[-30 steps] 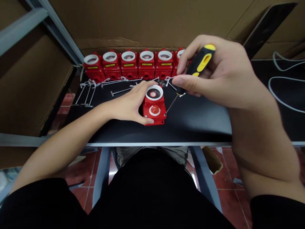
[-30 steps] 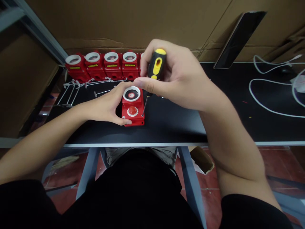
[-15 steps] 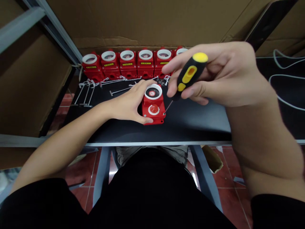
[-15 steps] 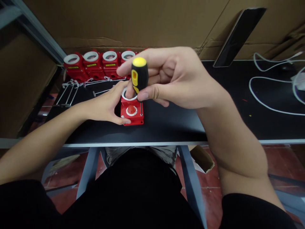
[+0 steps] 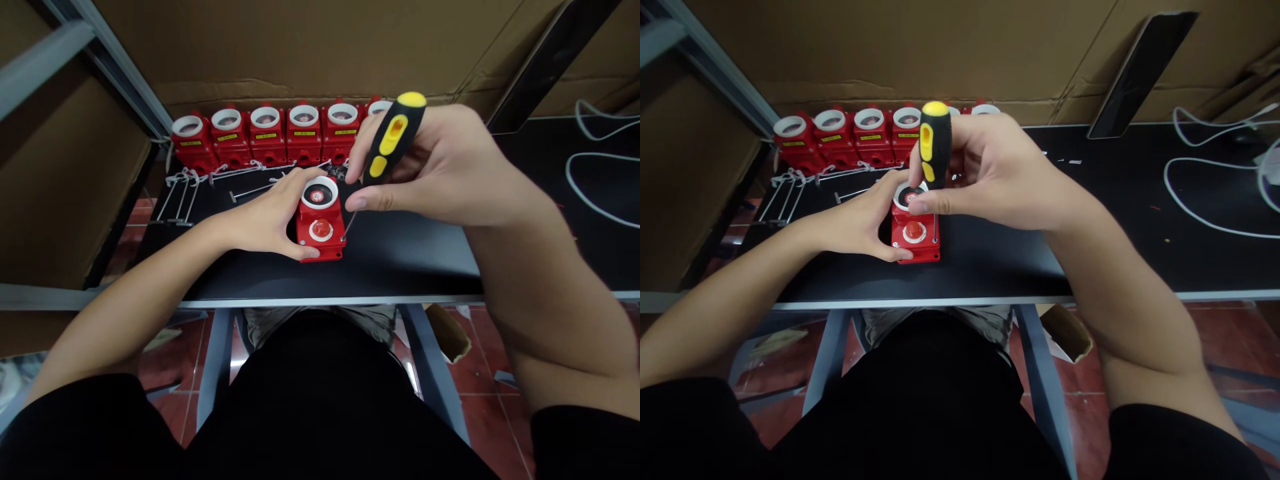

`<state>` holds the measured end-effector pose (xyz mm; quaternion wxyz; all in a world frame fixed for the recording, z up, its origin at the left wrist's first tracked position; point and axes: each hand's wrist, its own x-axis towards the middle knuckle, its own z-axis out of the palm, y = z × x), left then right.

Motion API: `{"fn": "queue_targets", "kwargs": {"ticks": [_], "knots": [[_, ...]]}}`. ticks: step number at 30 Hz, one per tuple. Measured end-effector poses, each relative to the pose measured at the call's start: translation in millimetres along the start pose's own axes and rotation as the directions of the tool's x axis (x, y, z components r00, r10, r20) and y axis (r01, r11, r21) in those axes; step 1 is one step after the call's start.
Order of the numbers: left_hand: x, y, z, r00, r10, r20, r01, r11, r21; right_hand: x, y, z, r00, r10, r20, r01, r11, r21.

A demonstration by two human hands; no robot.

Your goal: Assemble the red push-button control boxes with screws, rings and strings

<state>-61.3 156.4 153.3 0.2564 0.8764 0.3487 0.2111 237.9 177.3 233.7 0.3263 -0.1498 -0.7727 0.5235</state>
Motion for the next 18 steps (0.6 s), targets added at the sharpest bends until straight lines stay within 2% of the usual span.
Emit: {"fn": "queue_targets", "kwargs": {"ticks": [9,13,18], "knots": [[0.3,0.3,0.7,1.000,0.006,-0.001,-0.006,0.999,-0.032,-0.7,-4.2,-7.7,0.999,0.001,0.040,-0.002,1.000,0.017],[3.3,1.3,-0.4,1.000,-0.007,0.004,0.007,0.999,-0.045,-2.2,-8.3,-7.0,0.997,0.068,0.021,-0.069,0.994,0.081],[4.3,2.2,-1.0,1.000,-0.021,-0.007,0.021,0.998,-0.053,-1.2,-6.8,-10.4,0.994,0.050,0.098,-0.062,0.990,0.125]]}}
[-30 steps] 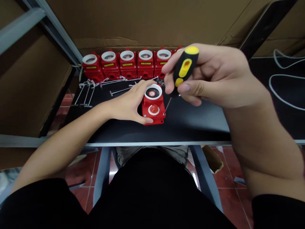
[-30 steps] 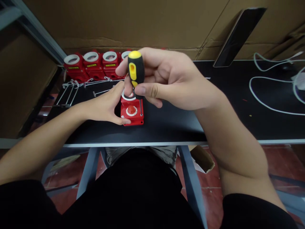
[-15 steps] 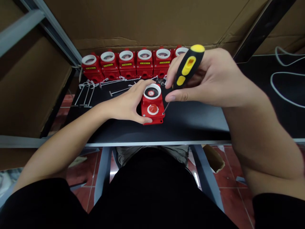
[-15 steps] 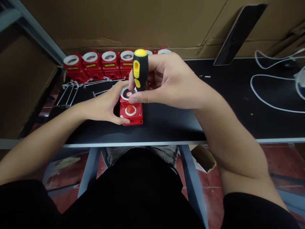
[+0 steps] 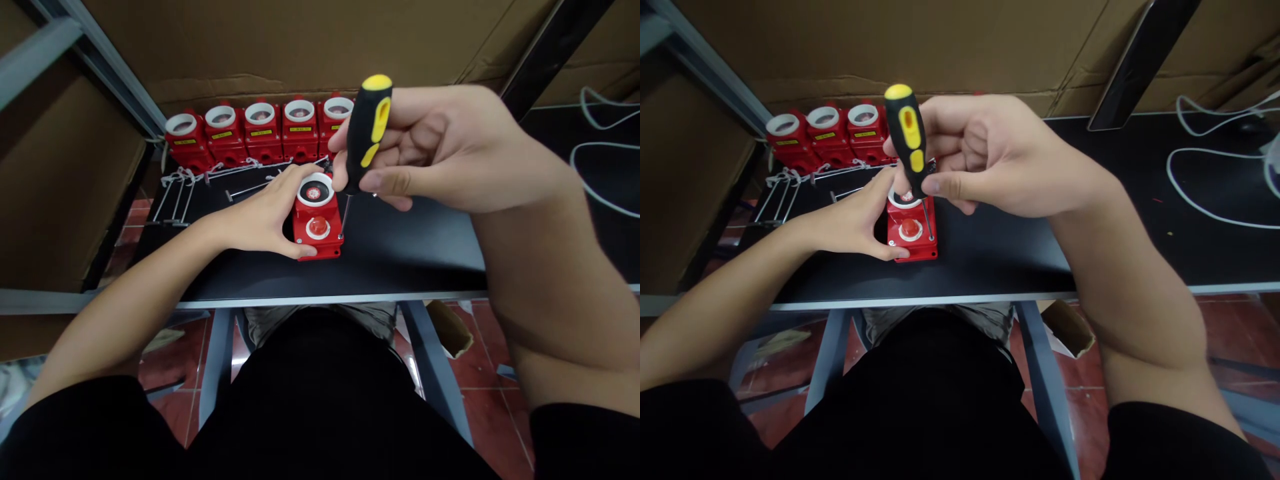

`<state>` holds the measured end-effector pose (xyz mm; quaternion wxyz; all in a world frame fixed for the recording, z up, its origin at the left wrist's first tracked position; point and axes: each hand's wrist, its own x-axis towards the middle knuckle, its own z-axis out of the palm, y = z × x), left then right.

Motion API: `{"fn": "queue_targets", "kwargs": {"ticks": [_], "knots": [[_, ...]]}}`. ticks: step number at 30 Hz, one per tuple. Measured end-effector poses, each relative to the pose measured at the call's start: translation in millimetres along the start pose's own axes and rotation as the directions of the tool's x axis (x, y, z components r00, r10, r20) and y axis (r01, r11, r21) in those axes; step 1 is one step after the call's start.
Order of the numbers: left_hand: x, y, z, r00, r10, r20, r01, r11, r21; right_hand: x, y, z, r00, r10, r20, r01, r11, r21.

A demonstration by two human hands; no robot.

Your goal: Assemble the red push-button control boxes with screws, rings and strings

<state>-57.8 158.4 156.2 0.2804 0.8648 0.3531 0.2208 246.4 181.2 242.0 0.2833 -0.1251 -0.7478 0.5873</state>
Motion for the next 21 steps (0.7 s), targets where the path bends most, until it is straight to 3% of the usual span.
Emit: {"fn": "queue_targets", "kwargs": {"ticks": [4,12,17,21], "knots": [[-2.7,-0.7,-0.1,1.000,0.011,0.011,-0.011,1.000,0.025,-1.0,-1.4,0.7,0.999,-0.016,0.037,0.016,1.000,0.004],[-4.0,-0.2,-0.1,1.000,-0.014,-0.012,0.014,1.000,-0.010,-1.3,-1.9,-0.3,0.998,-0.039,0.055,0.049,0.981,-0.189],[-3.1,-0.5,-1.1,1.000,0.010,0.012,-0.010,1.000,-0.013,-1.2,-3.0,5.4,0.998,-0.046,-0.045,0.039,0.990,-0.133],[-3.3,-0.8,-1.7,0.999,0.035,0.022,-0.035,0.999,0.024,-2.8,-5.6,8.7,0.999,-0.054,-0.009,0.053,0.994,-0.096]]}}
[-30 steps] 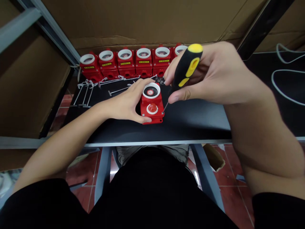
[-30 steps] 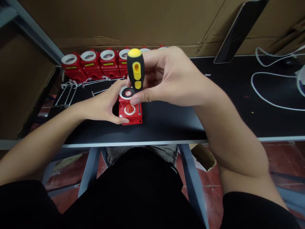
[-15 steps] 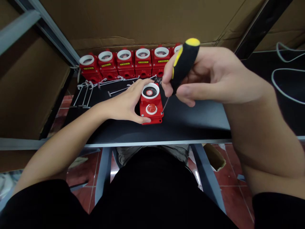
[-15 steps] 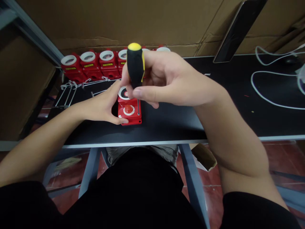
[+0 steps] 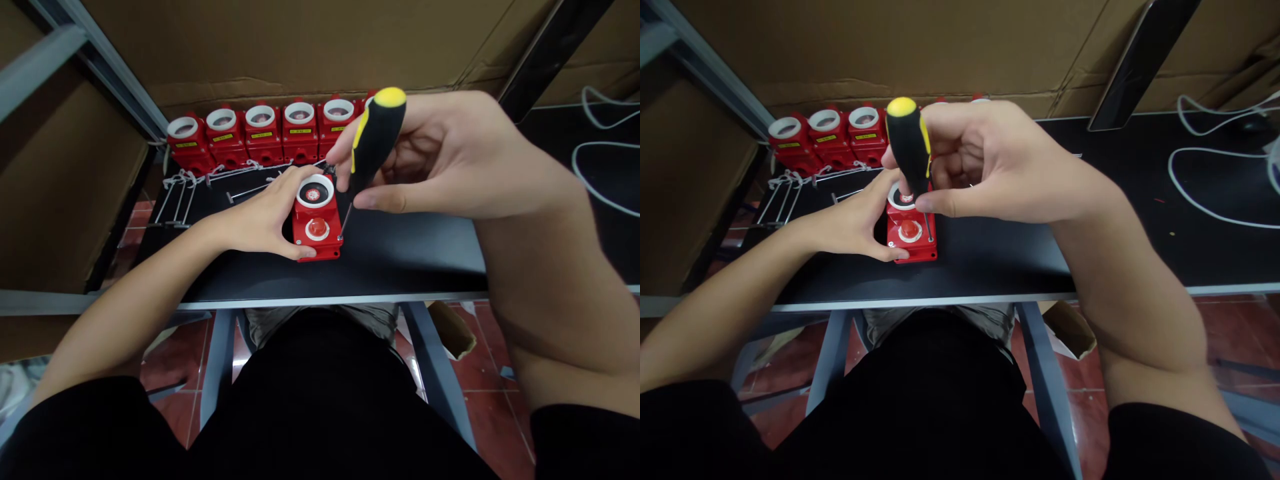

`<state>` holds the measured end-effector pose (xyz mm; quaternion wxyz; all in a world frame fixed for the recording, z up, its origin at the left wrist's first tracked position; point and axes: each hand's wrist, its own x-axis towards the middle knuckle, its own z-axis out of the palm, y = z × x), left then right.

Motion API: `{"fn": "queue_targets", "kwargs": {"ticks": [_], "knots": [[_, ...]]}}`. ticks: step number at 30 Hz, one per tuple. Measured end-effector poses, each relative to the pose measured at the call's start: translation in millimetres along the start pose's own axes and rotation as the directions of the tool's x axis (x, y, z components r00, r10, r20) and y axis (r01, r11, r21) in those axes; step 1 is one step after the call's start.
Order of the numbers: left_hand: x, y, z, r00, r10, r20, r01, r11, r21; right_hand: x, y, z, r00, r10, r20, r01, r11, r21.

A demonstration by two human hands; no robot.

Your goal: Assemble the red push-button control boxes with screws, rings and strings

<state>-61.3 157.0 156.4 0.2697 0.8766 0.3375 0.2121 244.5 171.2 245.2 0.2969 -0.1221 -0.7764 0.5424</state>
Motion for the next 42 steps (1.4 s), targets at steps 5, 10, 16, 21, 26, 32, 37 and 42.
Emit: {"fn": "queue_targets", "kwargs": {"ticks": [5,10,16,21,26,32,37,42], "knots": [[-2.1,-5.3,0.8,1.000,0.022,-0.003,-0.022,0.999,0.024,-1.3,0.8,-5.5,0.997,-0.037,0.062,0.036,0.999,0.020],[-4.0,-6.2,0.6,0.999,0.030,-0.012,-0.030,0.999,0.013,-1.0,1.8,-8.1,0.994,-0.048,0.096,0.056,0.995,-0.085],[-2.7,-4.5,1.3,0.999,0.006,-0.037,-0.007,1.000,-0.022,0.5,0.7,-4.9,0.999,0.004,0.036,0.001,0.991,-0.135],[-3.5,-11.2,0.8,0.999,0.017,-0.033,-0.018,0.999,-0.029,-2.6,-5.8,-7.9,0.998,0.035,0.049,-0.025,0.981,-0.194],[-3.6,-12.7,0.3,0.999,0.038,0.013,-0.038,0.999,0.028,-3.6,-11.0,-5.7,0.996,0.061,0.064,-0.053,0.992,-0.118],[-2.5,-8.5,-0.5,1.000,0.014,0.008,-0.014,1.000,0.013,-2.3,-14.4,-4.7,0.994,0.104,0.045,-0.096,0.983,-0.158],[-3.0,-7.4,-0.8,1.000,0.010,0.003,-0.010,1.000,0.004,-2.1,-17.8,-5.8,0.993,0.120,0.001,-0.118,0.979,-0.169],[-3.7,-6.0,-0.2,1.000,-0.013,0.002,0.013,1.000,0.014,-3.4,-20.1,-6.5,0.994,0.095,-0.050,-0.104,0.972,-0.212]]}}
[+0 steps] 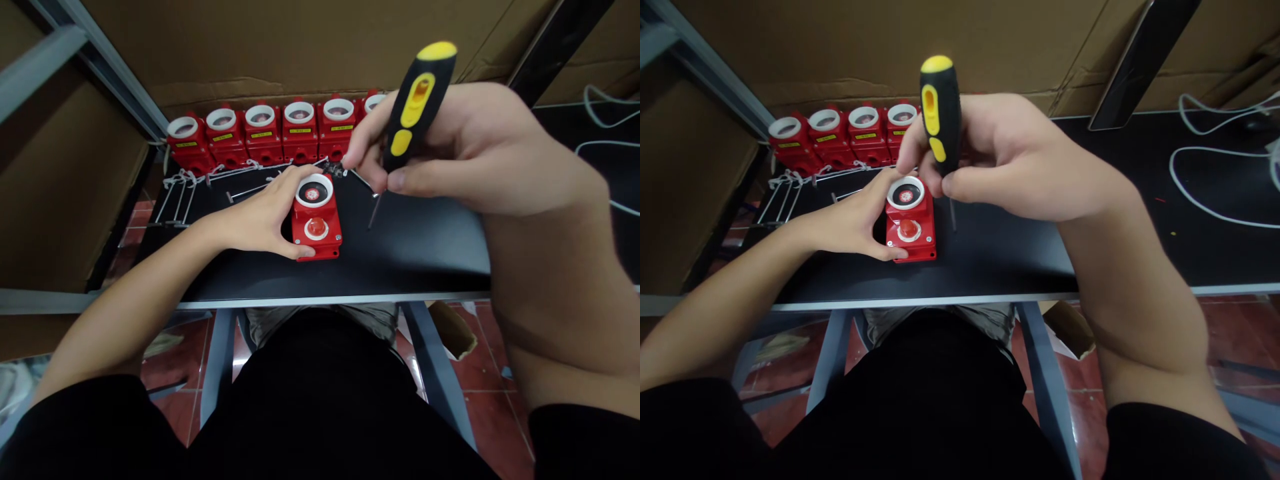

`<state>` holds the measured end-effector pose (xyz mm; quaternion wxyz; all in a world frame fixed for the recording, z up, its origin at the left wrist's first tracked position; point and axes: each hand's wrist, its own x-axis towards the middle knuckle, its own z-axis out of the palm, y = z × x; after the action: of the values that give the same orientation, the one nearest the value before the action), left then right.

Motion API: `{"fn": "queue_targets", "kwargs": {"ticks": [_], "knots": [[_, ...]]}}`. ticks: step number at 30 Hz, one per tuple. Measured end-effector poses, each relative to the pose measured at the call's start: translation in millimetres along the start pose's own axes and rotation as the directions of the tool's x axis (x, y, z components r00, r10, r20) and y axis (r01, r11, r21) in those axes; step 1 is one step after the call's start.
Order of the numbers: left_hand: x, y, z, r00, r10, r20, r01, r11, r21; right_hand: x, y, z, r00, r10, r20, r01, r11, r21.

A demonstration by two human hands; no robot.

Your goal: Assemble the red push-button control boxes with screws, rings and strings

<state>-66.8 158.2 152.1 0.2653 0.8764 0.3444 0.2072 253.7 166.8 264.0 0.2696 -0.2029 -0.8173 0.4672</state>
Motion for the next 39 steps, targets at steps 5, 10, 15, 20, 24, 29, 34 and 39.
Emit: {"fn": "queue_targets", "kwargs": {"ticks": [5,10,15,20,24,29,34,39], "knots": [[1.4,2.2,0.1,1.000,0.012,0.000,-0.012,1.000,0.006,2.8,10.9,-3.6,0.984,0.083,0.159,-0.028,0.947,-0.321],[2.3,6.2,0.1,1.000,-0.004,-0.004,0.005,1.000,0.017,5.5,31.8,4.5,0.929,0.114,0.351,0.053,0.901,-0.432],[3.1,5.1,1.0,1.000,0.015,-0.013,-0.015,1.000,-0.007,7.3,40.6,12.8,0.928,0.036,0.370,0.130,0.900,-0.416],[0.9,0.3,0.8,1.000,0.017,-0.007,-0.017,1.000,0.010,10.6,40.1,15.0,0.909,0.066,0.411,0.142,0.878,-0.457],[0.5,-0.6,-0.1,1.000,0.019,-0.010,-0.019,1.000,0.006,13.7,41.5,20.1,0.911,0.013,0.413,0.184,0.882,-0.433],[1.0,1.3,-0.5,1.000,-0.008,-0.013,0.008,1.000,-0.010,11.6,27.4,5.1,0.938,0.054,0.343,0.103,0.901,-0.422],[-0.8,-0.6,-0.7,1.000,-0.014,-0.005,0.014,1.000,0.004,-4.0,2.6,-56.7,0.910,0.318,-0.267,-0.415,0.694,-0.588],[-1.3,-3.2,-0.1,1.000,-0.004,0.001,0.004,1.000,-0.001,-13.7,29.2,-115.2,0.632,0.514,-0.580,-0.762,0.275,-0.587]]}}
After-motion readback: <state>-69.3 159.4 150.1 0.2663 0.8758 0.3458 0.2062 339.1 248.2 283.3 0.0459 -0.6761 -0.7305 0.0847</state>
